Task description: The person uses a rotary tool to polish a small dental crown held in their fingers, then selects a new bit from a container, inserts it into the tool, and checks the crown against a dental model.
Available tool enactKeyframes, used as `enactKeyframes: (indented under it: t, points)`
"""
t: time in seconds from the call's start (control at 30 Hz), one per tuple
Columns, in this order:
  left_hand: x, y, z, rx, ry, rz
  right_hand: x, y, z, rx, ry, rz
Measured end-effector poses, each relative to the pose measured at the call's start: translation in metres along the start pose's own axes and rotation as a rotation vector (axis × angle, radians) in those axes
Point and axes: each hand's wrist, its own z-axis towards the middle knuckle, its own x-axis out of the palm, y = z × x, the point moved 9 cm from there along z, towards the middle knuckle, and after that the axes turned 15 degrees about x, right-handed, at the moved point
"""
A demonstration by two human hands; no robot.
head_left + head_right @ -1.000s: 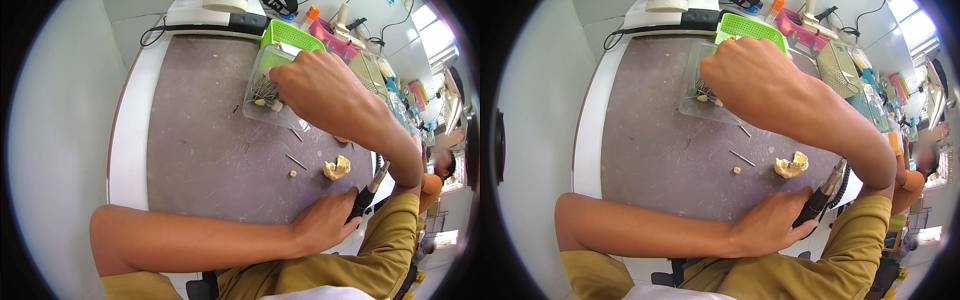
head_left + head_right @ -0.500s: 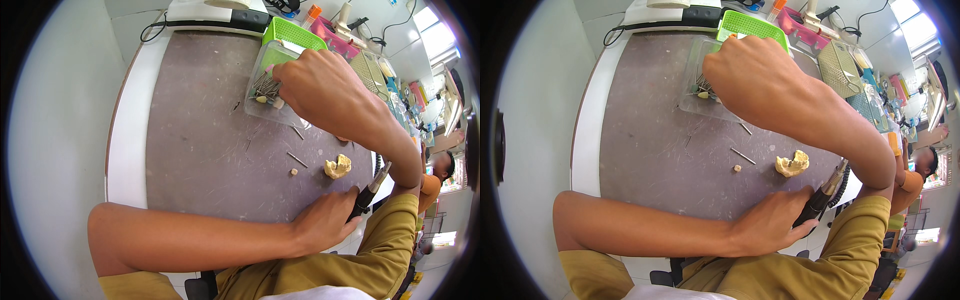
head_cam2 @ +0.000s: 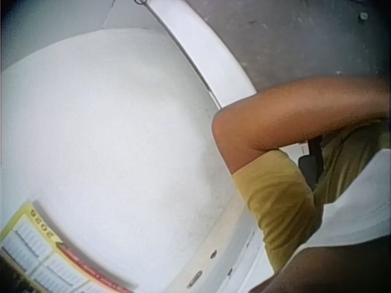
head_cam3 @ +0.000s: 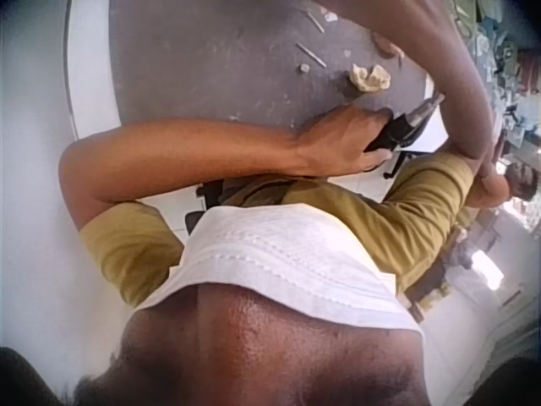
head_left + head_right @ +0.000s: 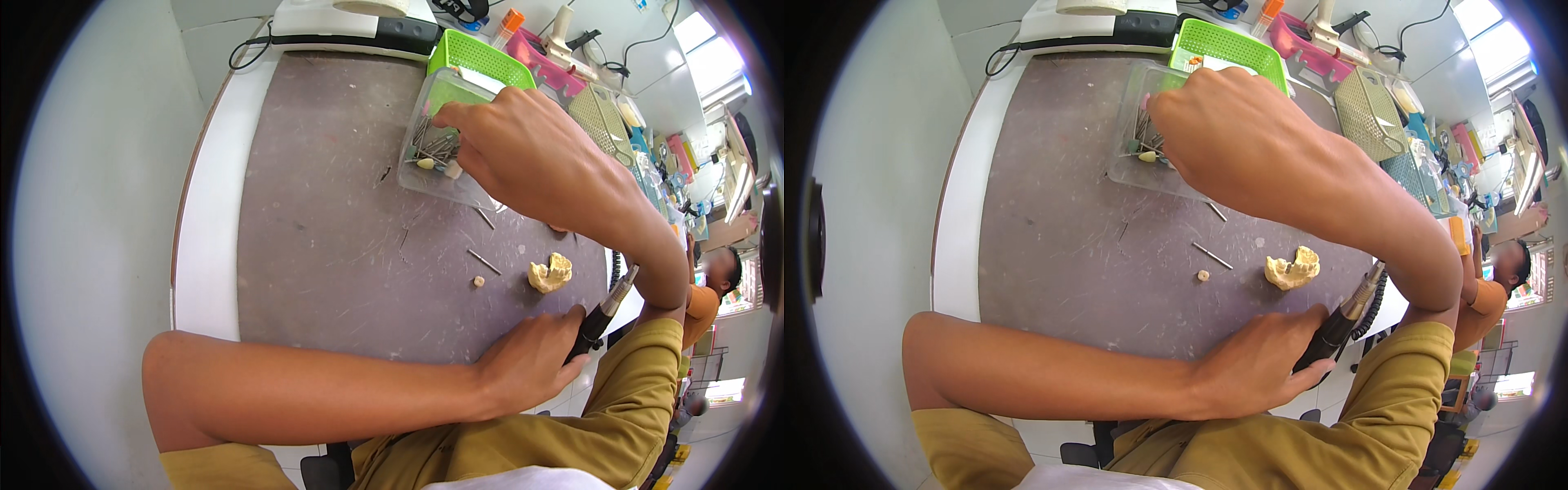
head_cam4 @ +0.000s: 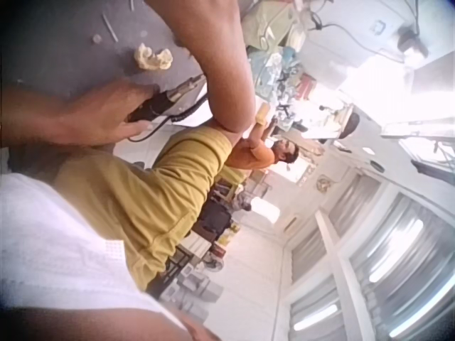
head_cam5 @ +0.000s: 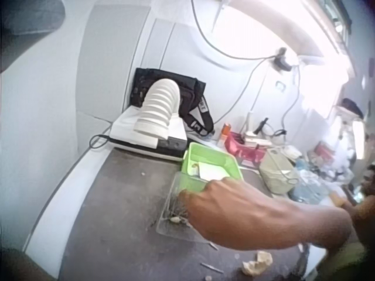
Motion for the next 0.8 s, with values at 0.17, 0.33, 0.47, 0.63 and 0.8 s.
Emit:
enactKeyframes:
  t: [0.17, 0.33, 0.47, 0.63, 0.8]
  points:
    - [0.000, -0.001, 0.000, 0.009, -0.008, 0.004, -0.003, 0.004, -0.002, -0.050, -0.065, -0.025]
    - [0.000, -0.001, 0.000, 0.005, -0.013, 0.010, -0.002, 0.006, 0.003, -0.056, -0.122, -0.084]
    - [0.000, -0.001, 0.000, 0.004, -0.002, 0.020, 0.002, 0.009, 0.005, -0.097, -0.094, -0.130]
    - [0.001, 0.000, 0.000, 0.004, 0.001, 0.015, 0.001, 0.012, 0.004, -0.121, -0.124, -0.121]
    - [0.002, 0.000, 0.000, 0.008, -0.002, 0.024, 0.002, 0.015, 0.006, -0.128, -0.146, -0.108]
